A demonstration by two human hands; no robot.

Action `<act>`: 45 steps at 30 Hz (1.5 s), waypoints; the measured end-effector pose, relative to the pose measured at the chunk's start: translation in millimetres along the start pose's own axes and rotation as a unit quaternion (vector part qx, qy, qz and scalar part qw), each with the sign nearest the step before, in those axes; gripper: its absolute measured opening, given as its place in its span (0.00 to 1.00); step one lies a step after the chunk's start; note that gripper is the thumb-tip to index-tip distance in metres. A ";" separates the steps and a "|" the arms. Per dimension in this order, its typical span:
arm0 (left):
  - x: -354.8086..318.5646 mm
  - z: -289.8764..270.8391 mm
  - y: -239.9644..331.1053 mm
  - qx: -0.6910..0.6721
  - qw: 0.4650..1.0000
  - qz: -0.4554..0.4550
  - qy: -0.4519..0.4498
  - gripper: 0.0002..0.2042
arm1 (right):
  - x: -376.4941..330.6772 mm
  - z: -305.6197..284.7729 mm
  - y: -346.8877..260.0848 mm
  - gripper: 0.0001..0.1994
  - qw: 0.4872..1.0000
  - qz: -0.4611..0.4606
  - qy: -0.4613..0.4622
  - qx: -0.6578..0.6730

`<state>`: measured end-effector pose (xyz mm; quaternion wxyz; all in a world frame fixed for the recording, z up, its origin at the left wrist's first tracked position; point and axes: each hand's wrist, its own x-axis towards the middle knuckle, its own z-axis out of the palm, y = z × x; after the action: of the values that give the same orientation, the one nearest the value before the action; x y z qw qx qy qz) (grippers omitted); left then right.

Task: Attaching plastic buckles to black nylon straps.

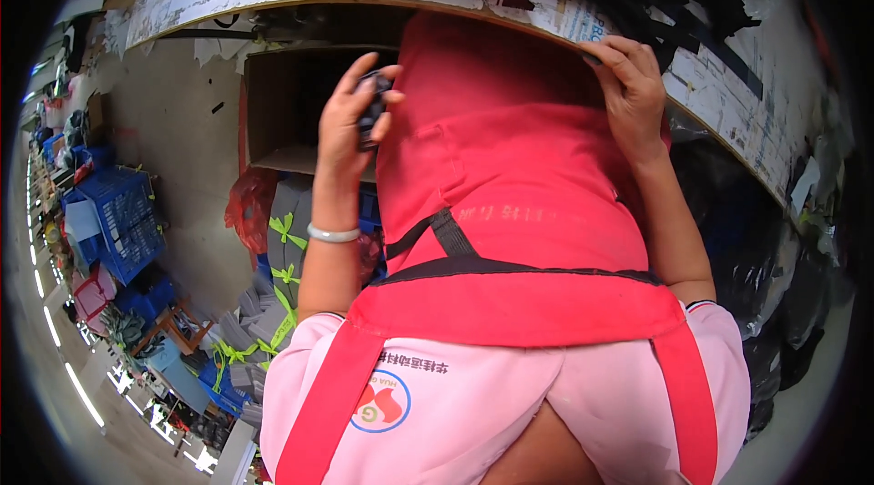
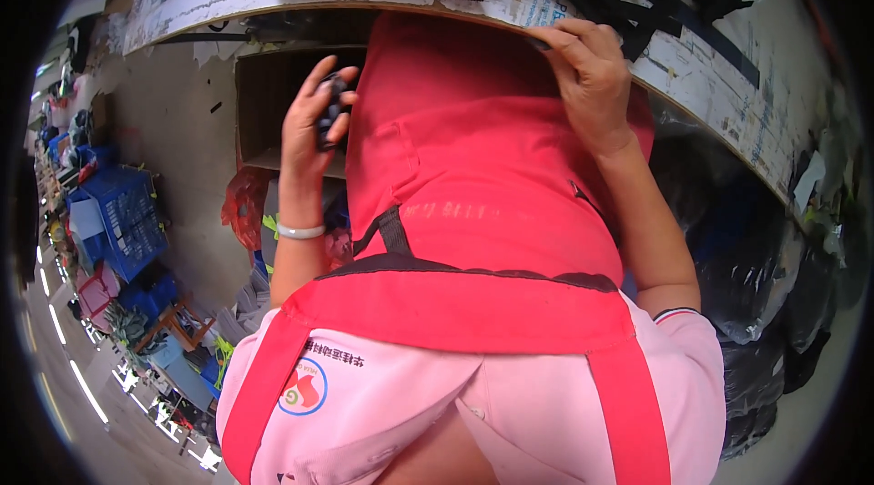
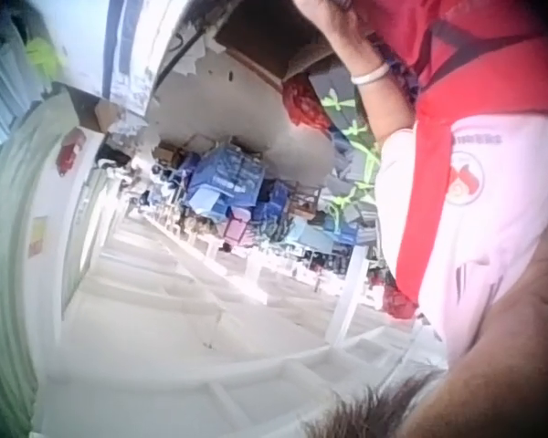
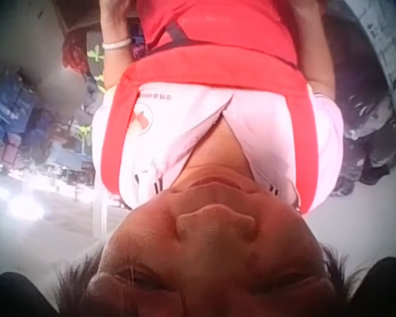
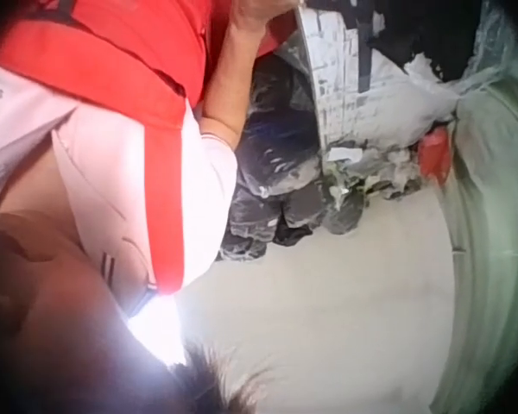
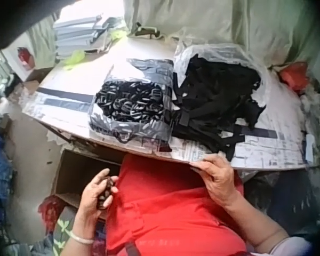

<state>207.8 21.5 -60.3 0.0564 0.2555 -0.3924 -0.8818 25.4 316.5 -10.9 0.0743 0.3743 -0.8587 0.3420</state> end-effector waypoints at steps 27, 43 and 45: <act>16.9 96.5 -27.9 0.281 0.959 -0.002 -0.036 0.10 | 26.3 27.8 -35.2 0.07 0.864 0.248 -0.207 0.386; 14.8 92.8 -58.7 0.345 0.910 0.224 -0.041 0.10 | 8.9 39.1 -38.5 0.07 0.529 0.444 -0.218 0.690; 17.7 93.6 -58.5 0.393 0.857 0.328 -0.051 0.12 | 7.6 41.4 -38.6 0.07 0.495 0.450 -0.192 0.718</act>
<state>152.1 118.4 -57.1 0.2170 0.0673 -0.7699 -0.5964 52.1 266.6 -18.7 -0.5506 -0.0826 -0.3621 0.7476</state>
